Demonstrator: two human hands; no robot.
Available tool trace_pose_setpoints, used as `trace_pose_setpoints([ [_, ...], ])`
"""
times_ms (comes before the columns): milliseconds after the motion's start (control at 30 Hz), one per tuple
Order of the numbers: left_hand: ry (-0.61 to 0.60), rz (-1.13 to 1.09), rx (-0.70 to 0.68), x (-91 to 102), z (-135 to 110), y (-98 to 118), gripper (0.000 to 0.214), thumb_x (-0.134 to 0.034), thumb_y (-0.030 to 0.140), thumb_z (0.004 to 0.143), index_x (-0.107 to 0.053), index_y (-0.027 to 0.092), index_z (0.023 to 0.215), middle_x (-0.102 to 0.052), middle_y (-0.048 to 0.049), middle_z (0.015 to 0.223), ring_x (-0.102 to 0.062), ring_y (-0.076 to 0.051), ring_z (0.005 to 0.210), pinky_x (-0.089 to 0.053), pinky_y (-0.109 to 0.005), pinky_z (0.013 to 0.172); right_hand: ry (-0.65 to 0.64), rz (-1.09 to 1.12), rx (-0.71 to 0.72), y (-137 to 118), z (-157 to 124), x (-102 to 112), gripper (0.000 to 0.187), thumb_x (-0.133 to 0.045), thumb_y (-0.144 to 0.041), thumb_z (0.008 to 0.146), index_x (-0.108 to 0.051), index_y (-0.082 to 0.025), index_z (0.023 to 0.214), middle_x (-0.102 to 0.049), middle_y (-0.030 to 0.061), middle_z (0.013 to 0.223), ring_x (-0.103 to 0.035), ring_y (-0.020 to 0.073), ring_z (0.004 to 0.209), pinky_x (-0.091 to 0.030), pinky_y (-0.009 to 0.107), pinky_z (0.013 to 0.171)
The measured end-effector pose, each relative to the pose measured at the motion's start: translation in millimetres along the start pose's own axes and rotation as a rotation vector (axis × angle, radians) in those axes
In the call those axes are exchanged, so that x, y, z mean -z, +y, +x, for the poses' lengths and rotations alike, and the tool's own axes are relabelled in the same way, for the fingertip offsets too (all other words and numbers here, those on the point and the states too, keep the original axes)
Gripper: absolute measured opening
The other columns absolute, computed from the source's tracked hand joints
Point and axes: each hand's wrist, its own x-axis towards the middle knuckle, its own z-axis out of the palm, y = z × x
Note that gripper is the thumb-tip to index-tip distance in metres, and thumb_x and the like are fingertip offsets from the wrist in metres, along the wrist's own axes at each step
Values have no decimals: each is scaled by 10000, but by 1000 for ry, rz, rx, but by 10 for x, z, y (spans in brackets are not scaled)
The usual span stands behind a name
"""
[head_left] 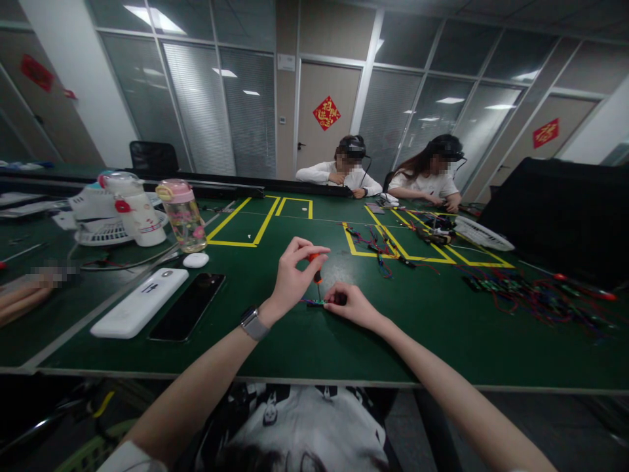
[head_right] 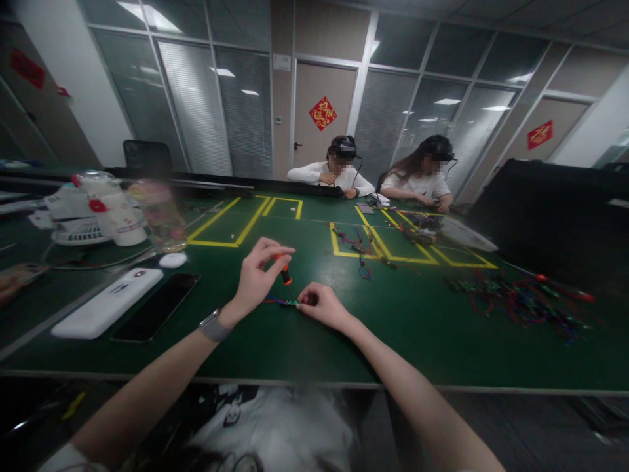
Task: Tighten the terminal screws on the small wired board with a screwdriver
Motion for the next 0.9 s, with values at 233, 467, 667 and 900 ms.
trace_pose_setpoints([
  [233,-143,-149,68,8,-4,9,251,-486,223,959,-626,203,1166,-613,-68,1035,-636,-162,932,-517,-292,830,-8,-5,-1,-7,-2,3,86,-690,-186,740,-667,-151,816,-607,8,734,-536,121,639,-428,242,601],
  [467,-153,-180,79,-4,-28,-18,240,-495,270,960,-664,199,1116,-643,-70,993,-639,-171,906,-524,-290,787,-4,-18,5,-8,1,4,80,-690,-196,741,-668,-159,808,-607,5,727,-540,124,638,-432,246,601],
  [667,-39,-58,15,-13,-18,-30,161,-667,250,855,-727,227,1003,-552,-34,924,-578,-148,875,-510,-252,744,-10,-25,3,-6,6,1,84,-689,-189,741,-671,-155,816,-600,4,721,-524,119,626,-420,241,594],
  [900,-62,-87,55,-6,-9,-14,208,-585,218,906,-690,220,1086,-575,-37,935,-604,-136,844,-518,-249,751,-5,-34,7,11,5,-3,88,-694,-193,744,-674,-158,821,-608,5,734,-538,121,643,-424,240,601],
])
